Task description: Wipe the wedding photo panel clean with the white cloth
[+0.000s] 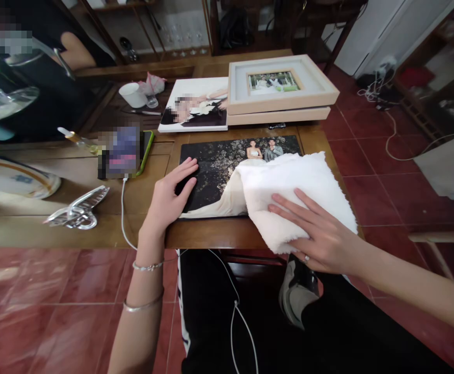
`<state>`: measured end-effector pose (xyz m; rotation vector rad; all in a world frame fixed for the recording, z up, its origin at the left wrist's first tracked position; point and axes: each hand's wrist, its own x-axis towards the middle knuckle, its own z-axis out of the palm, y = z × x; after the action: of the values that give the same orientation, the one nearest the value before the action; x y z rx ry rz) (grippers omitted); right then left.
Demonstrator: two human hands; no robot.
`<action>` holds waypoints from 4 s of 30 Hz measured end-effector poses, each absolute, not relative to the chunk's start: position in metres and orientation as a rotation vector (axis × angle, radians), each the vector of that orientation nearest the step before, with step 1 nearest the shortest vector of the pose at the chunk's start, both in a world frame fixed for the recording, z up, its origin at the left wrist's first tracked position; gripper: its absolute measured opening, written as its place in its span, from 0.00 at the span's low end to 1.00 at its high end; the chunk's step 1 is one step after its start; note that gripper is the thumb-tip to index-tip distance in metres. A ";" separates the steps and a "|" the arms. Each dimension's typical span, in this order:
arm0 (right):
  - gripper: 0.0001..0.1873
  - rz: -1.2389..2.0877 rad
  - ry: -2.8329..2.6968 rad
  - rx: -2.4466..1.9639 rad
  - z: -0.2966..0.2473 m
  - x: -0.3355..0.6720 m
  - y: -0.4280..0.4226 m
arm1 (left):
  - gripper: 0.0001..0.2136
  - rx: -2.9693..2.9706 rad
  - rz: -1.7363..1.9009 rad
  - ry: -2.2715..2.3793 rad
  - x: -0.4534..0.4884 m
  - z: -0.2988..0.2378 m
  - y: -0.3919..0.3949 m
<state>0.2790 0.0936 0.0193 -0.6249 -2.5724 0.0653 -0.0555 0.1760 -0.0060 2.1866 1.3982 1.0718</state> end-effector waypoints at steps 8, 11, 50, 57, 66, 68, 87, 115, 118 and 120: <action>0.08 0.079 -2.531 -0.579 0.013 0.277 0.086 | 0.15 2.180 1.078 1.391 -0.055 -0.005 0.175; 0.08 0.095 -2.539 -0.569 0.014 0.276 0.084 | 0.15 2.176 1.070 1.399 -0.055 -0.005 0.175; 0.10 0.001 -2.657 -0.481 0.028 0.271 0.100 | 0.16 2.175 1.042 1.419 -0.055 -0.005 0.176; 0.09 0.054 -2.678 -0.559 0.031 0.287 0.162 | 0.16 2.183 1.042 1.411 -0.055 -0.005 0.176; 0.13 -0.038 -2.629 -1.041 0.033 0.283 0.249 | 0.16 2.175 1.040 1.412 -0.056 -0.005 0.176; 0.14 -0.052 -2.609 -1.079 0.033 0.281 0.251 | 0.16 2.172 1.043 1.410 -0.056 -0.005 0.176; 0.11 0.140 -2.609 -0.474 0.021 0.286 0.094 | 0.15 2.192 1.072 1.379 -0.055 -0.006 0.176; 0.11 -0.081 -2.639 -0.799 0.024 0.272 0.188 | 0.16 2.184 1.082 1.369 -0.056 -0.007 0.176; 0.09 -0.033 -2.639 -0.686 0.024 0.270 0.140 | 0.16 2.191 1.077 1.375 -0.055 -0.006 0.176; 0.10 -0.023 -2.635 -0.647 0.025 0.266 0.112 | 0.16 2.195 1.070 1.382 -0.055 -0.006 0.176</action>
<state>0.2660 0.1124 0.0251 -0.6472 -2.6352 -0.0228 -0.0554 0.1760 -0.0055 2.1946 1.3821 1.0700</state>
